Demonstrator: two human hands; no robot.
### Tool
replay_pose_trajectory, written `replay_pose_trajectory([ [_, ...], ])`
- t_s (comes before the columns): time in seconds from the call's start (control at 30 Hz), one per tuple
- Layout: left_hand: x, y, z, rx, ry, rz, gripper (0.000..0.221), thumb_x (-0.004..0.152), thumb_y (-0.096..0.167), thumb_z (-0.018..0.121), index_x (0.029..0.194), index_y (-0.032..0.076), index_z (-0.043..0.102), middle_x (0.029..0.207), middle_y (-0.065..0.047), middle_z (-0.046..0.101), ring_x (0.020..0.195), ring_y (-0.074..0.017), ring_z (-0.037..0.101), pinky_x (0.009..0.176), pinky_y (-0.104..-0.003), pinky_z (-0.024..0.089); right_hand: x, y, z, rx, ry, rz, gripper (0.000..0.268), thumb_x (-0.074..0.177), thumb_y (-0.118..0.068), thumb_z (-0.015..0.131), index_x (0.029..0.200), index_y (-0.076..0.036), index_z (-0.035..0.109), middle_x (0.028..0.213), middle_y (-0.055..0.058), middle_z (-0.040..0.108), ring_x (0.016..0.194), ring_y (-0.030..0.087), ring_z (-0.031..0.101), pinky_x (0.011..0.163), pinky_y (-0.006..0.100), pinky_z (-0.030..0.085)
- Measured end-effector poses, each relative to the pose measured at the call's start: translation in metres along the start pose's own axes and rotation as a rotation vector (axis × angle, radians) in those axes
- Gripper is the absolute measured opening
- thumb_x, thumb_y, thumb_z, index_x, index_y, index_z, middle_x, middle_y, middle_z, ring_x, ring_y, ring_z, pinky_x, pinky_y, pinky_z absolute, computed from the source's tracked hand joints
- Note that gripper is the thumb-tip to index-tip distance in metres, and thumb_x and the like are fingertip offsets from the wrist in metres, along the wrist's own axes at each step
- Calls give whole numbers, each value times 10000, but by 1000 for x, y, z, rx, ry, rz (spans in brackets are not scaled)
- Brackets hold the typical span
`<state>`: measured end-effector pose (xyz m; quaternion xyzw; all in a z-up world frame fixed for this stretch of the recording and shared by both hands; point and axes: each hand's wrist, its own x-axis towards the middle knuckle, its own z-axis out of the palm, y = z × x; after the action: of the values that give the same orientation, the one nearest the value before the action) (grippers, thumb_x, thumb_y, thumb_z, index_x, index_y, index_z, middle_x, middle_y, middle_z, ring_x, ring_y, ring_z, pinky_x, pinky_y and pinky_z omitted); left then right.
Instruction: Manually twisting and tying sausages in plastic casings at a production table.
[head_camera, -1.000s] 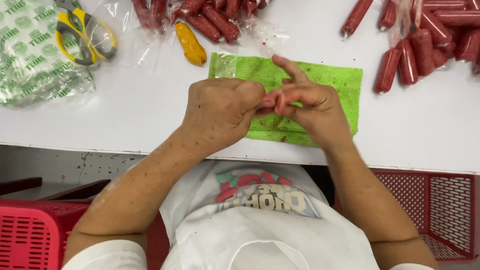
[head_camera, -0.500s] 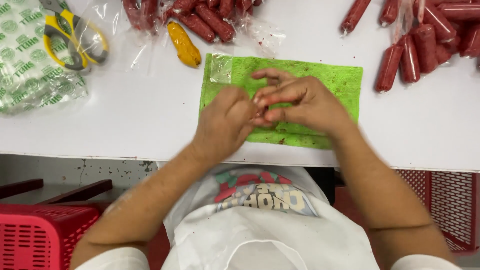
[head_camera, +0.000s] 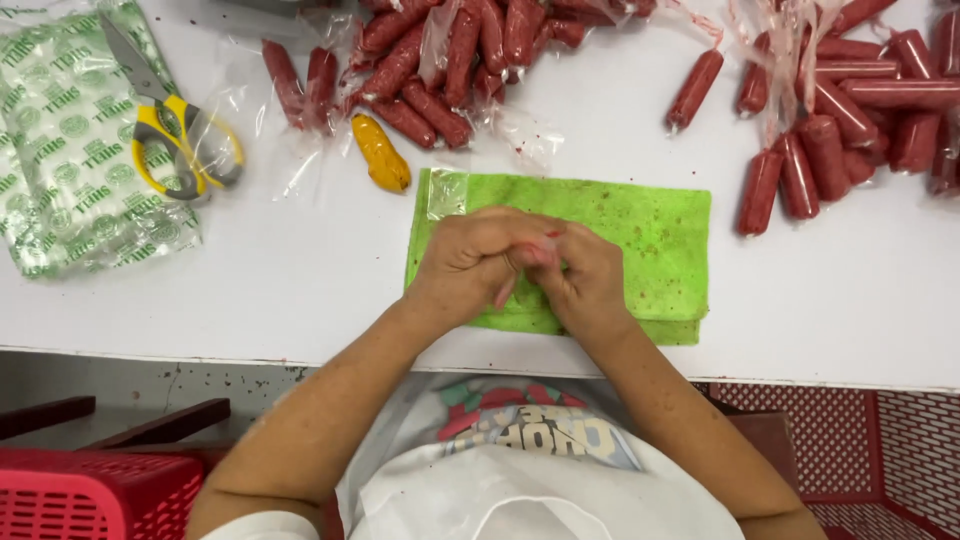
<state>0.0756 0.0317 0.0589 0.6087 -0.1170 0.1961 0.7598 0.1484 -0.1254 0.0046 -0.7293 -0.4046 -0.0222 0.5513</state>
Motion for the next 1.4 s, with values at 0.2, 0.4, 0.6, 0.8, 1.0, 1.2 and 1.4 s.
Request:
replay_pose_trajectory([
  [0.2, 51, 30, -20, 1273, -326, 336, 174, 944, 222, 652, 797, 146, 707, 655, -41, 652, 539, -255, 647, 512, -412, 541, 40, -52, 1, 548, -168, 242, 359, 964, -134, 602, 613, -73, 642, 493, 60, 602, 380, 137, 536, 475, 271, 517],
  [0.4, 86, -33, -76, 1423, -206, 641, 251, 1048, 218, 425, 940, 272, 646, 797, 67, 541, 676, -149, 609, 574, -291, 539, 43, -21, 10, 645, -87, 519, 271, 942, -232, 590, 800, -9, 649, 638, 162, 643, 452, 230, 645, 380, 276, 426],
  [0.6, 76, 48, -104, 959, 427, 431, 210, 1144, 148, 502, 1343, 85, 482, 1286, -142, 514, 855, -201, 543, 618, -258, 484, 91, -3, -145, -46, -45, 717, 205, 1055, -215, 574, 932, -135, 716, 684, 41, 653, 372, 85, 418, 320, 230, 294],
  [0.8, 88, 14, -108, 1375, -29, -111, 701, 986, 203, 682, 1574, 299, 312, 1306, -171, 565, 1003, -271, 584, 827, -413, 584, 141, -17, -106, -720, -201, -35, 425, 903, -3, 686, 1320, 60, 627, 1245, 235, 635, 1169, 362, 569, 1069, 476, 423],
  [1.0, 159, 44, -77, 1244, -11, 458, 51, 949, -17, 590, 910, -19, 623, 897, -98, 563, 851, -267, 499, 653, -365, 414, 207, -29, -17, -57, -354, 82, 430, 1023, -327, 347, 1352, -120, 532, 1535, 163, 425, 1369, 344, 423, 1123, 588, 342],
  [1.2, 161, 72, -49, -291, 163, -119, 193, 1009, 173, 546, 842, 82, 580, 591, -78, 577, 379, -175, 471, 315, -276, 418, 185, -72, -3, 202, -262, 371, 259, 937, -266, 328, 749, -181, 484, 784, -4, 578, 799, 142, 575, 824, 310, 461],
  [1.4, 101, 129, -9, -151, 60, -34, 230, 1028, 254, 496, 879, 91, 429, 600, -18, 339, 499, -160, 449, 647, -302, 506, 134, -89, -28, 371, -524, 72, 95, 855, -157, 387, 796, -120, 452, 828, 14, 439, 970, 189, 391, 819, 337, 380],
])
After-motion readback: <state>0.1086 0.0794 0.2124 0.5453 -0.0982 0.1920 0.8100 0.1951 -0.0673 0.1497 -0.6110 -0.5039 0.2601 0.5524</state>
